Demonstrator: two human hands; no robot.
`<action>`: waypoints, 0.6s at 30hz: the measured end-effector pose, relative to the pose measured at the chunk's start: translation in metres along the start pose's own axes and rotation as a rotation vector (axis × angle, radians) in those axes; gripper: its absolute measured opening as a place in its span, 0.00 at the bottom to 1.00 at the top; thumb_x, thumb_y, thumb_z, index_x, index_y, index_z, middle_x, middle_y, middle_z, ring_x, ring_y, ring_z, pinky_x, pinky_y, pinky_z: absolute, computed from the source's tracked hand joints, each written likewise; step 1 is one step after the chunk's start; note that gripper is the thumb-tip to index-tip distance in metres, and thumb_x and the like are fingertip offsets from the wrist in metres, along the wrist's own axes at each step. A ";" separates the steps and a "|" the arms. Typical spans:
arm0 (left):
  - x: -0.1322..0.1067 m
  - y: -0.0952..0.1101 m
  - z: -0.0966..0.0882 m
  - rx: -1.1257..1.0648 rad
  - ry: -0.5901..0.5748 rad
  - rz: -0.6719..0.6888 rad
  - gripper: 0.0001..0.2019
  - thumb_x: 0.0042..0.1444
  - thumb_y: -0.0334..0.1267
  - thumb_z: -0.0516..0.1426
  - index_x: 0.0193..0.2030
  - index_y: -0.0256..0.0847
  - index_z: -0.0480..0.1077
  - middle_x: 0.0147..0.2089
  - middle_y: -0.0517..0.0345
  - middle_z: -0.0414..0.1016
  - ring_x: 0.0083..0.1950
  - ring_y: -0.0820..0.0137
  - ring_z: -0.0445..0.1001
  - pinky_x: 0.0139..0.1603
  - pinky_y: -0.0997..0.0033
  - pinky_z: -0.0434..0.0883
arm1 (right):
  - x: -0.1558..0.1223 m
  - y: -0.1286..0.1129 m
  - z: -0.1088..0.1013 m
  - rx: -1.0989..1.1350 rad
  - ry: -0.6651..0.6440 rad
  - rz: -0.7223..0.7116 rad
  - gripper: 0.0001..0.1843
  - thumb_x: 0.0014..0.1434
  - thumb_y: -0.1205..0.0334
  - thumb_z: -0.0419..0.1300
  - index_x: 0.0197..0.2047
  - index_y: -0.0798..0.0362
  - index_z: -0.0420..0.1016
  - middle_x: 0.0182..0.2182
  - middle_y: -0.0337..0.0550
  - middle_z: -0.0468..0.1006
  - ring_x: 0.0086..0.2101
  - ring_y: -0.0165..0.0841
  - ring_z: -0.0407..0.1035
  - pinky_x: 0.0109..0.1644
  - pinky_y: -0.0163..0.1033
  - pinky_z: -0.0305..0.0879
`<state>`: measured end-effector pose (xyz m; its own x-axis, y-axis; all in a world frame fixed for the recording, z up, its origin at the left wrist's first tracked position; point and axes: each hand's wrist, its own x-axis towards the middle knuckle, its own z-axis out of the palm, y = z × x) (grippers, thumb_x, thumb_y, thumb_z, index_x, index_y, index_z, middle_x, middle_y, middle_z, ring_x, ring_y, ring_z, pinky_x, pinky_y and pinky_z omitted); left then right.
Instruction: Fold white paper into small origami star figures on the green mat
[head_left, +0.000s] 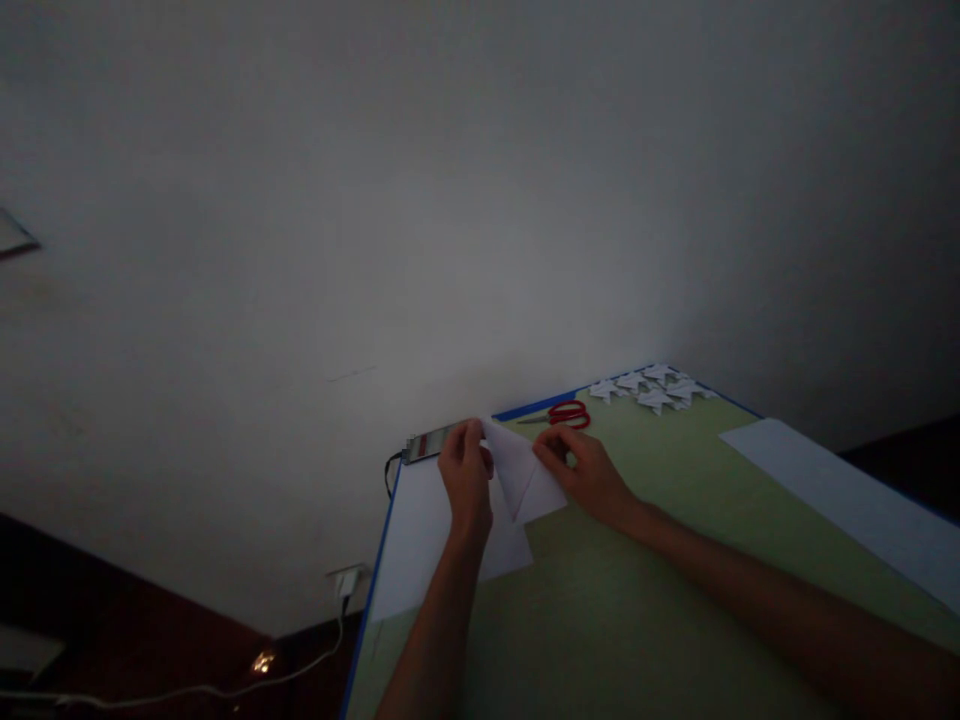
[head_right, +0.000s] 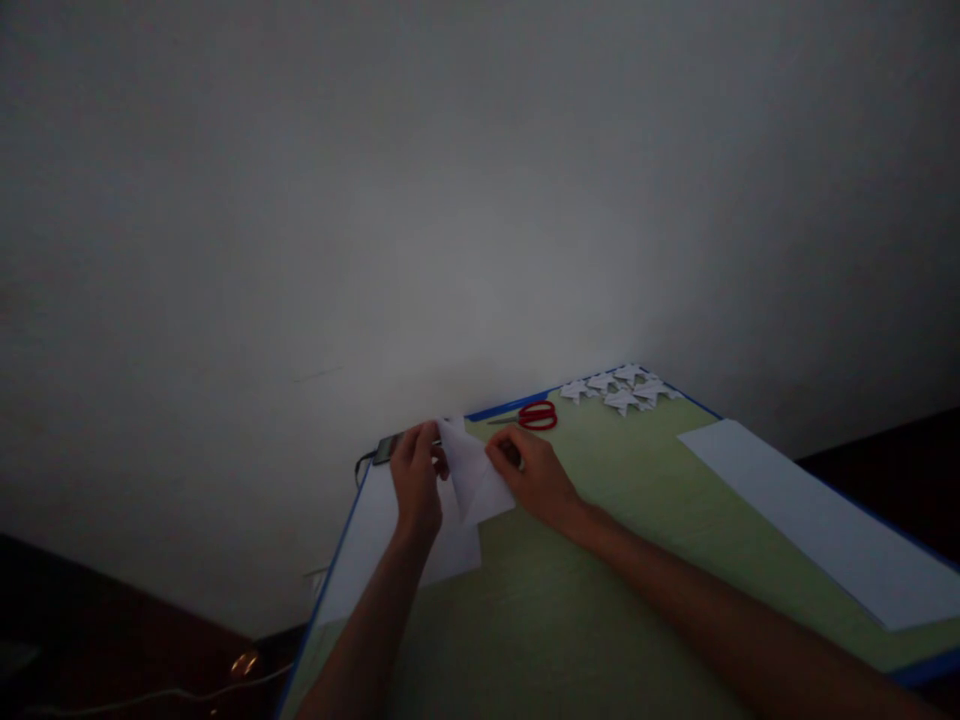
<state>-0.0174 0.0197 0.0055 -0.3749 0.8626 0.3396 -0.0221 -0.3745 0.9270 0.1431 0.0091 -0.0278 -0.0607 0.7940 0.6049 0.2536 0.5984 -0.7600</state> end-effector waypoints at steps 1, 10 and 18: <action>0.000 -0.001 0.000 -0.009 -0.013 -0.009 0.14 0.54 0.48 0.62 0.32 0.37 0.73 0.21 0.66 0.63 0.19 0.78 0.58 0.18 0.78 0.55 | 0.001 0.001 0.000 0.000 0.011 0.004 0.07 0.65 0.61 0.58 0.35 0.53 0.71 0.29 0.40 0.74 0.30 0.31 0.68 0.35 0.35 0.63; 0.000 0.002 0.001 -0.078 -0.005 -0.105 0.15 0.46 0.47 0.67 0.32 0.36 0.74 0.20 0.67 0.62 0.19 0.80 0.57 0.18 0.78 0.53 | 0.001 0.005 0.000 0.022 -0.048 0.052 0.08 0.64 0.58 0.58 0.35 0.53 0.72 0.27 0.38 0.73 0.28 0.31 0.67 0.34 0.36 0.61; -0.009 0.003 0.004 0.081 -0.230 -0.264 0.17 0.44 0.48 0.66 0.32 0.35 0.76 0.23 0.64 0.64 0.21 0.79 0.58 0.19 0.78 0.52 | 0.009 0.006 -0.005 0.170 -0.063 0.199 0.16 0.62 0.50 0.60 0.44 0.53 0.77 0.36 0.45 0.81 0.34 0.34 0.73 0.38 0.38 0.66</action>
<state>-0.0107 0.0125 0.0059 -0.1472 0.9835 0.1053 -0.0130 -0.1084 0.9940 0.1491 0.0198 -0.0257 -0.0875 0.8998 0.4273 0.1015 0.4348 -0.8948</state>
